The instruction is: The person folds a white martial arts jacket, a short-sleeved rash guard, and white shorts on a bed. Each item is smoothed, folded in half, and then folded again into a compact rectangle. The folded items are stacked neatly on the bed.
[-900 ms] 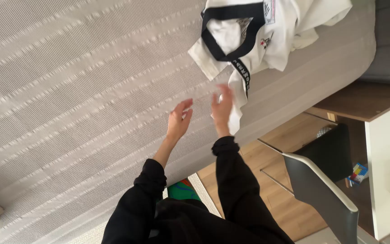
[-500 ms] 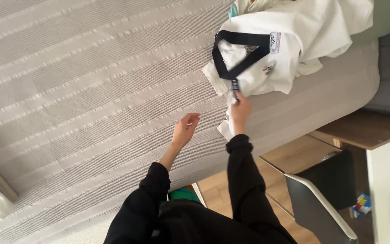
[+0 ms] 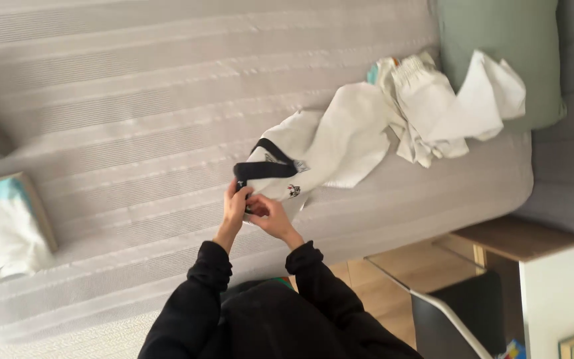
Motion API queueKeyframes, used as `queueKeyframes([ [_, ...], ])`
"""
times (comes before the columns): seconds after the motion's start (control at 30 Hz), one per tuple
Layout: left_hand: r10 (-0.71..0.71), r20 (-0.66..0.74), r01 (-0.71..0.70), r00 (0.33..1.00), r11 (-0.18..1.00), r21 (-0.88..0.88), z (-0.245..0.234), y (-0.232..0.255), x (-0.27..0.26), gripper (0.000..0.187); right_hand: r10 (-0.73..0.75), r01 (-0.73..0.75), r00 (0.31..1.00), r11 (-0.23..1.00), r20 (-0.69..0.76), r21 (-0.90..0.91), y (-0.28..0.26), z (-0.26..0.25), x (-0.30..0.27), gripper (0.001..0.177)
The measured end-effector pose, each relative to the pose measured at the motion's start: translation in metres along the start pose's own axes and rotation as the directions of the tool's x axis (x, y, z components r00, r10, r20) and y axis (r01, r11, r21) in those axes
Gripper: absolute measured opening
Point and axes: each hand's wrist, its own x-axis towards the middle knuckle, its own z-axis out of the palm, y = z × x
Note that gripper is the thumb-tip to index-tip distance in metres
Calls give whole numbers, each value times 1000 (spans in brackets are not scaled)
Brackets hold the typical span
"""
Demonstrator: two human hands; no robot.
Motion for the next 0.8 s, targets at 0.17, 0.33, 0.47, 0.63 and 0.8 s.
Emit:
queueKeyframes([
  [0.17,381,60,-385,923,914,130,-73,35,-60,52,41,-62,970,995,-240,-80,-45,50,4,33],
  [0.33,578,383,-676,721,708,203,-113,54,-107,42,-15,7,985,999,-172,-51,-100,95,4,37],
  [0.47,546,139,-501,826,824,-265,-148,91,-126,27,-117,129,971,991,-210,44,-127,118,-2,20],
  [0.63,663,-126,-654,738,749,107,-168,109,-119,44,-142,176,980,944,-136,280,-169,124,-16,25],
  [0.8,768,-190,-742,611,640,198,-180,142,-121,84,-94,117,993,893,-74,435,-208,113,-35,25],
])
